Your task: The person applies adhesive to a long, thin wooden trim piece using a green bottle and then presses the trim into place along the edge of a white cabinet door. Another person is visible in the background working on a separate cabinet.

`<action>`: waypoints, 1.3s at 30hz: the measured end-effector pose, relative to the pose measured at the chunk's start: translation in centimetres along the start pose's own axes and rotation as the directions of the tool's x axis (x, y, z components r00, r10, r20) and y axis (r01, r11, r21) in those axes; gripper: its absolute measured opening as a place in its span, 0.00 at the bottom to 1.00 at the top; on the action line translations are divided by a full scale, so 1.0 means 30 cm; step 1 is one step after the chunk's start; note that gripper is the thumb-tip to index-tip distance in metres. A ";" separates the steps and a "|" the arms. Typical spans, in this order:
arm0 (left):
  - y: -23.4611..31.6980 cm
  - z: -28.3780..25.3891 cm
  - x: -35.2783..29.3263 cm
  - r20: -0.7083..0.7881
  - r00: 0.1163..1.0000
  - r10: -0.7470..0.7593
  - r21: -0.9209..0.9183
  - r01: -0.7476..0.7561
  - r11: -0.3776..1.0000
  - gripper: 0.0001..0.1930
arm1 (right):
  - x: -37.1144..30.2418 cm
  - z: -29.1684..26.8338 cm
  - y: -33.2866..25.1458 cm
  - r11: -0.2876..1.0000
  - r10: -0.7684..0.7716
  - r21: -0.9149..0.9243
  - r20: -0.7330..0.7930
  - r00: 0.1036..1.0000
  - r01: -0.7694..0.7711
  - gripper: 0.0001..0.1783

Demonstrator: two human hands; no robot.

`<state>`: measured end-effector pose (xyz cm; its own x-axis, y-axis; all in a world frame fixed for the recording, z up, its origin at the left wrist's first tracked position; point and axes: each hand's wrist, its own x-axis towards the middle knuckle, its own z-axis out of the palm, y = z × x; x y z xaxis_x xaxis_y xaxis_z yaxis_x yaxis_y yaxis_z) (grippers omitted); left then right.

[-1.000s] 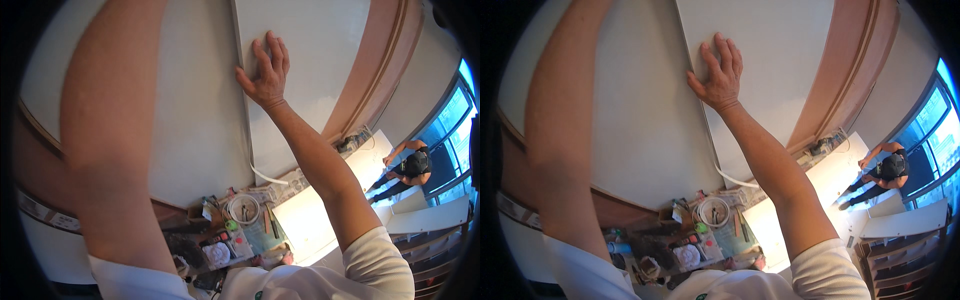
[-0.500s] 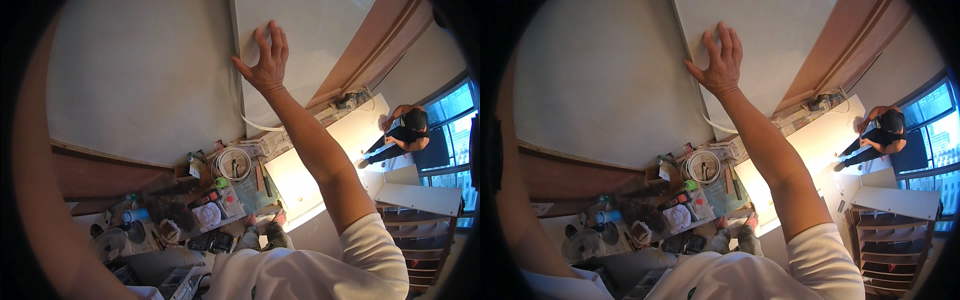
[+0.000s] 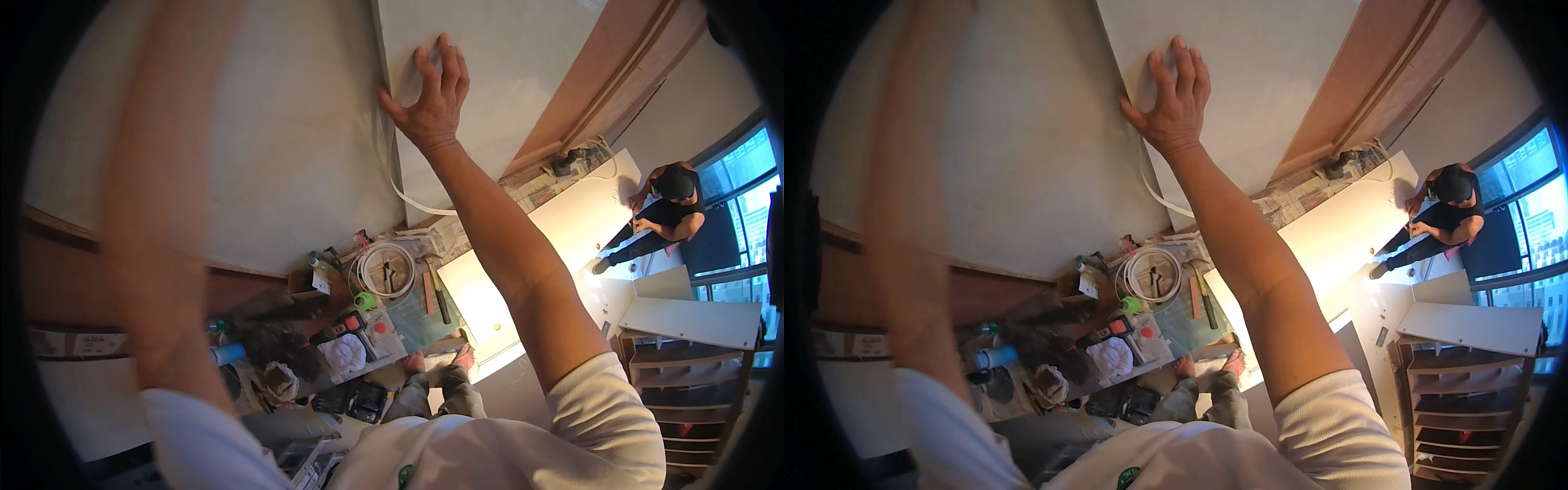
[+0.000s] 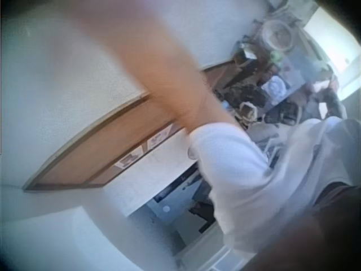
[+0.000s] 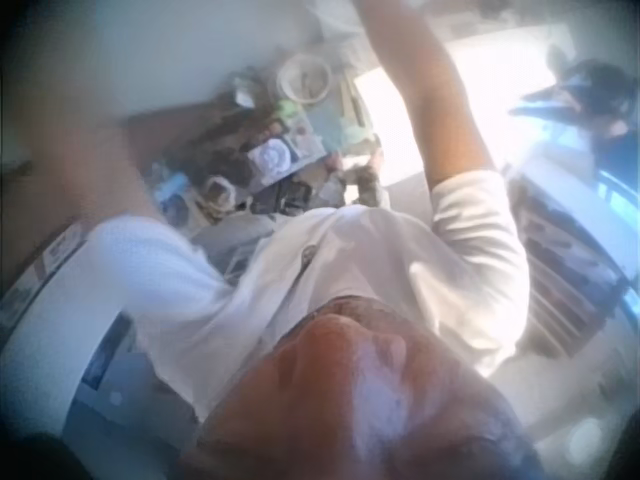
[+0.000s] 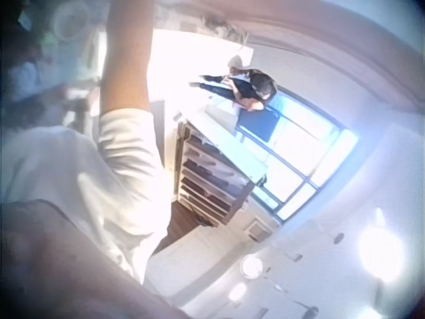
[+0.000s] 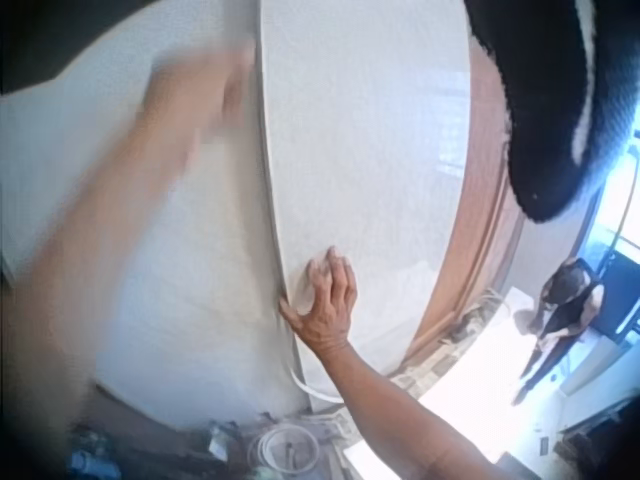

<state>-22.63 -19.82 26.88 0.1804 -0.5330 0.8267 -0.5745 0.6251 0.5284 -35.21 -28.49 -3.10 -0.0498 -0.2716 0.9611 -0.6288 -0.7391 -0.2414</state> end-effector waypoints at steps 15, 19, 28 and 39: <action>-0.436 0.233 -0.561 0.148 0.902 -0.406 -0.101 0.422 0.901 0.16 | 0.002 -0.021 0.028 1.000 -0.020 0.004 -0.027 0.999 0.021 0.54; -0.421 0.241 -0.562 0.119 0.910 -0.396 -0.063 0.405 0.912 0.16 | 0.001 -0.015 0.026 1.000 0.002 -0.005 -0.020 1.000 -0.002 0.54; -0.411 0.226 -0.536 0.188 0.876 -0.444 0.007 0.451 0.893 0.13 | 0.002 -0.020 0.019 1.000 0.011 -0.017 0.000 1.000 -0.011 0.54; -0.444 0.232 -0.538 0.171 0.952 -0.255 0.277 0.202 0.939 0.15 | -0.092 -0.052 0.061 0.998 -0.055 -0.014 0.099 0.994 0.057 0.60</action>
<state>-23.44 -23.51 5.16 0.1820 -0.7639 0.6191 -0.7244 0.3215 0.6098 -37.43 -28.14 -5.98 0.0615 -0.2900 0.9550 -0.6415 -0.7445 -0.1847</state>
